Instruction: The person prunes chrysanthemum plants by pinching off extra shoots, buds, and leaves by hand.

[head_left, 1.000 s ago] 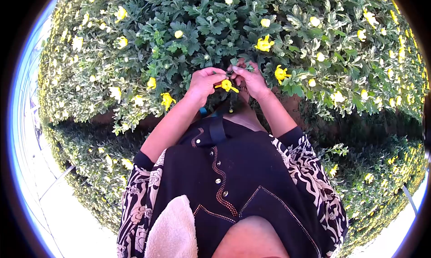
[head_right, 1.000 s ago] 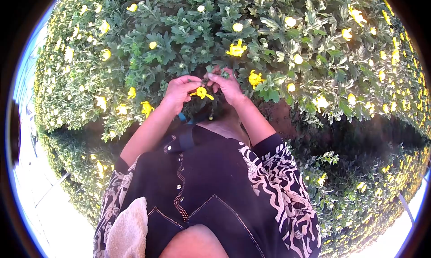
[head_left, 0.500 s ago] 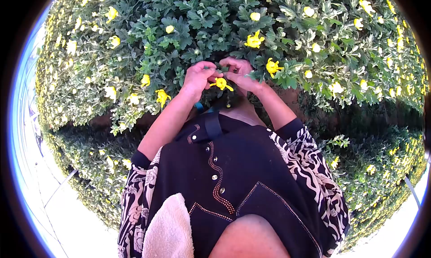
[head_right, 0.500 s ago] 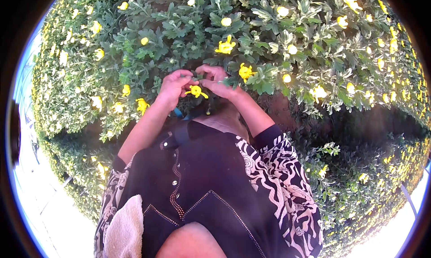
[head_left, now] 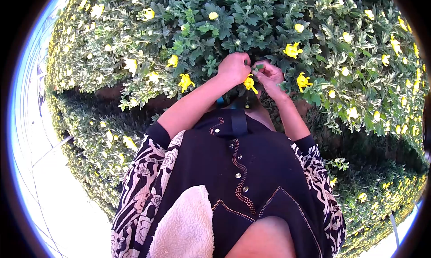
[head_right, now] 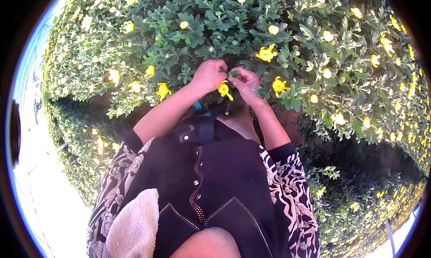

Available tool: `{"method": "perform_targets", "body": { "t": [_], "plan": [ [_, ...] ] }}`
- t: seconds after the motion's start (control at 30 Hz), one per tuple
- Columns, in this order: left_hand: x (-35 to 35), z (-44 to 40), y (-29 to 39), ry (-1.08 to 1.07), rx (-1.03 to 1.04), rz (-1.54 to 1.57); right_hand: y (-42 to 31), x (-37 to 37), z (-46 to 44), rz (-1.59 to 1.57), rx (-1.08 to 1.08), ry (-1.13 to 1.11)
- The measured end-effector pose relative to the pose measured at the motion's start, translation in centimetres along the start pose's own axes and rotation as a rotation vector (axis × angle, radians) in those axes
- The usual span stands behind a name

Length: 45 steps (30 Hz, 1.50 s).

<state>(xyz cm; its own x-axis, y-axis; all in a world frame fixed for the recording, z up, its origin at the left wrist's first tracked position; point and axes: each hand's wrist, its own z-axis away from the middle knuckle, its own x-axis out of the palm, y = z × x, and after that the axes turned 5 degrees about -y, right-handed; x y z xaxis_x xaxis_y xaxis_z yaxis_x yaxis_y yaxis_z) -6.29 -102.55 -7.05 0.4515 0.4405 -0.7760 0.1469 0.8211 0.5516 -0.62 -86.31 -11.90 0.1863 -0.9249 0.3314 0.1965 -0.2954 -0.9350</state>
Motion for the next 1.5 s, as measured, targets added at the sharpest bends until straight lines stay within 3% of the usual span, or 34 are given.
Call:
{"method": "perform_targets", "body": {
  "t": [0.03,0.1,0.13,0.2,0.23,0.33,0.37,0.47,0.53,0.6,0.67,0.73,0.8,0.83,0.93,1.0,1.03,1.1,1.17,1.2,1.27,1.4,1.47,1.5],
  "plan": [
    [-0.2,-0.1,-0.3,0.008,-0.007,0.002,-0.1,0.1,0.3,-0.058,0.031,0.043],
    [-0.5,-0.3,-0.9,-0.255,-0.248,0.115,0.5,-0.7,0.3,-0.121,0.066,0.092],
    [-0.8,0.2,-0.9,-0.25,-0.253,0.119,1.1,-1.4,0.4,-0.13,0.071,0.097],
    [-1.8,1.9,-0.1,-0.232,-0.196,0.626,-1.5,-1.2,0.8,0.075,-0.026,0.05],
    [-2.3,2.8,-0.1,-0.231,-0.103,0.559,-3.1,-1.2,1.1,0.262,0.064,-0.002],
    [-5.0,5.5,0.3,-0.407,-0.116,0.669,-4.3,-1.5,1.3,0.187,0.241,-0.088],
    [-5.8,6.2,-0.1,-0.445,-0.112,0.626,-4.2,-1.3,0.8,0.26,0.204,-0.114],
    [-8.4,7.9,-1.6,-0.367,0.079,0.447,-5.8,0.8,-1.5,0.383,0.165,-0.222],
    [-10.7,8.6,-1.7,-0.347,0.085,0.54,-5.6,3.8,-3.3,0.316,0.135,-0.161],
    [-12.7,9.0,-2.3,-0.215,0.145,0.729,-6.5,6.4,-5.8,0.364,-0.036,-0.128],
    [-15.4,9.1,-2.8,-0.199,0.124,0.755,-7.7,8.2,-8.4,0.465,0.134,0.042],
    [-16.4,8.9,-4.6,-0.091,0.141,0.844,-9.2,9.8,-10.8,0.772,0.289,0.146],
    [-17.7,8.9,-6.0,-0.081,0.156,0.87,-8.4,11.1,-13.2,1.359,0.162,0.346],
    [-18.1,9.1,-6.8,-0.081,0.137,0.907,-8.6,12.1,-13.9,1.367,0.165,0.358],
    [-18.9,9.7,-9.0,-0.119,0.074,0.972,-8.5,13.1,-16.4,1.32,0.187,0.537],
    [-19.4,10.0,-10.5,-0.131,0.078,0.949,-5.5,11.2,-17.8,1.227,0.079,0.7],
    [-19.8,10.1,-11.0,-0.125,0.06,0.956,-5.2,10.7,-17.9,1.066,0.145,0.723],
    [-20.2,10.1,-12.1,-0.109,0.049,0.979,-1.2,7.2,-18.8,0.802,0.015,0.7],
    [-20.4,9.6,-13.1,-0.057,0.069,1.037,-5.4,10.8,-16.9,0.19,0.099,0.691],
    [-20.6,9.3,-13.3,-0.059,0.074,1.044,-2.0,7.4,-18.0,0.185,0.134,0.656],
    [-20.9,8.7,-13.4,-0.003,0.081,1.115,-4.2,8.4,-17.6,0.24,0.272,0.681],
    [-21.7,7.0,-13.0,0.123,0.066,1.154,-6.6,9.1,-17.9,0.274,0.331,0.678],
    [-21.6,5.6,-13.4,0.142,0.06,1.088,-7.3,8.8,-18.2,0.341,0.332,0.451],
    [-21.1,4.7,-13.6,0.189,0.15,0.936,-7.0,9.0,-18.1,0.336,0.258,0.521]
  ]
}}
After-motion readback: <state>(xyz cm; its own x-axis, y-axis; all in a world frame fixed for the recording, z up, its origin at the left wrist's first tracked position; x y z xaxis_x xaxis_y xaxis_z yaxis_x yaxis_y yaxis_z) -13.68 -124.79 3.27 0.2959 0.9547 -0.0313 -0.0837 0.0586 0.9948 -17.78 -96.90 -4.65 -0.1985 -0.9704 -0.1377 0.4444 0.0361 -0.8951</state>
